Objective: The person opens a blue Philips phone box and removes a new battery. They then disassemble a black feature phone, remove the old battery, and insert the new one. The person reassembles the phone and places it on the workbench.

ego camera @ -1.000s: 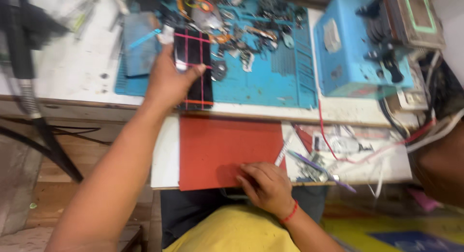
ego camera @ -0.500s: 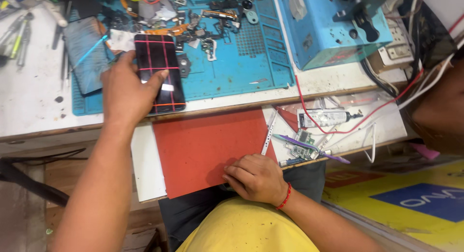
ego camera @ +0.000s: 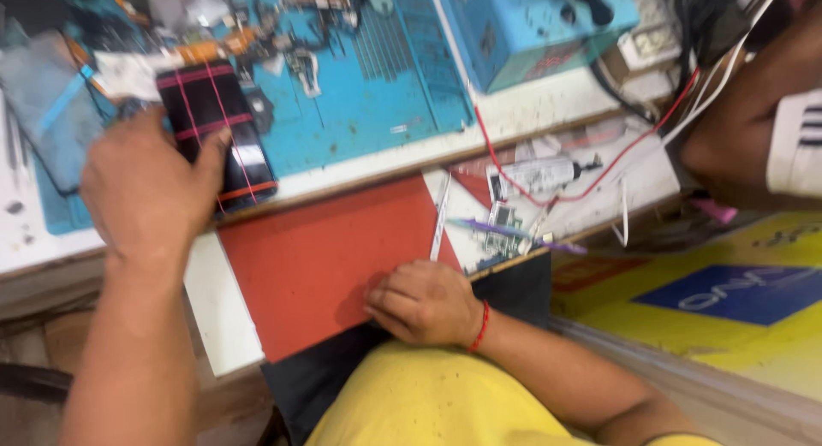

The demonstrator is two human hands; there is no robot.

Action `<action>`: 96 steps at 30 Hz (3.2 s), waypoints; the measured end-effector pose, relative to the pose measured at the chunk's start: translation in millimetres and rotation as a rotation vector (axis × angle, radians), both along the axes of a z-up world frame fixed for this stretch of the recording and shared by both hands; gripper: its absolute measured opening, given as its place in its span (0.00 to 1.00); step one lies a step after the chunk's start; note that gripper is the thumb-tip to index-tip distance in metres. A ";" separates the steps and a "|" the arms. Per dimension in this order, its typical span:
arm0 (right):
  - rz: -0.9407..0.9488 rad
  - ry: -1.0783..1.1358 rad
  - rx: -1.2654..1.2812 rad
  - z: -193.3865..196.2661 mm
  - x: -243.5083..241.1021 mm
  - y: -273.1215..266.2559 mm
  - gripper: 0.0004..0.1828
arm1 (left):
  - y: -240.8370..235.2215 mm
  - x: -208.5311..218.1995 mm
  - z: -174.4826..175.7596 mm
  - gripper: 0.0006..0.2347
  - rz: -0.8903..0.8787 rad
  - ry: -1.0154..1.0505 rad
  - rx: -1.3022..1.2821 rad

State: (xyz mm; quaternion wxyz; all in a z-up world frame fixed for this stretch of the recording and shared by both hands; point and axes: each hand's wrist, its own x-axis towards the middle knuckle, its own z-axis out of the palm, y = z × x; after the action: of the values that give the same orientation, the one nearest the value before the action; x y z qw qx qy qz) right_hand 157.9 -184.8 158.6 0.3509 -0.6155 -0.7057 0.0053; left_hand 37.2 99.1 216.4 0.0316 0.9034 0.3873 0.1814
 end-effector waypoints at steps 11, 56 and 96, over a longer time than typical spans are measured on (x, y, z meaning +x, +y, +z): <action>0.150 0.141 -0.040 -37.2 31.9 10.2 0.13 | -70.1 -24.9 -39.4 0.17 0.001 -0.416 0.152; -0.381 -0.006 0.065 104.3 40.4 6.0 0.21 | -113.9 52.4 31.2 0.19 -0.668 -0.566 0.411; -0.439 0.721 -0.026 26.3 78.8 21.9 0.16 | -78.9 112.8 -1.1 0.31 -0.747 -0.525 0.087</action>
State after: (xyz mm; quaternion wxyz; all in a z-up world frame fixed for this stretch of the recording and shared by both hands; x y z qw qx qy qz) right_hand 236.7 -162.9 185.0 0.5604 -0.7142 -0.3899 0.1541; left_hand 150.0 20.2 215.3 0.1539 0.9050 0.0059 0.3966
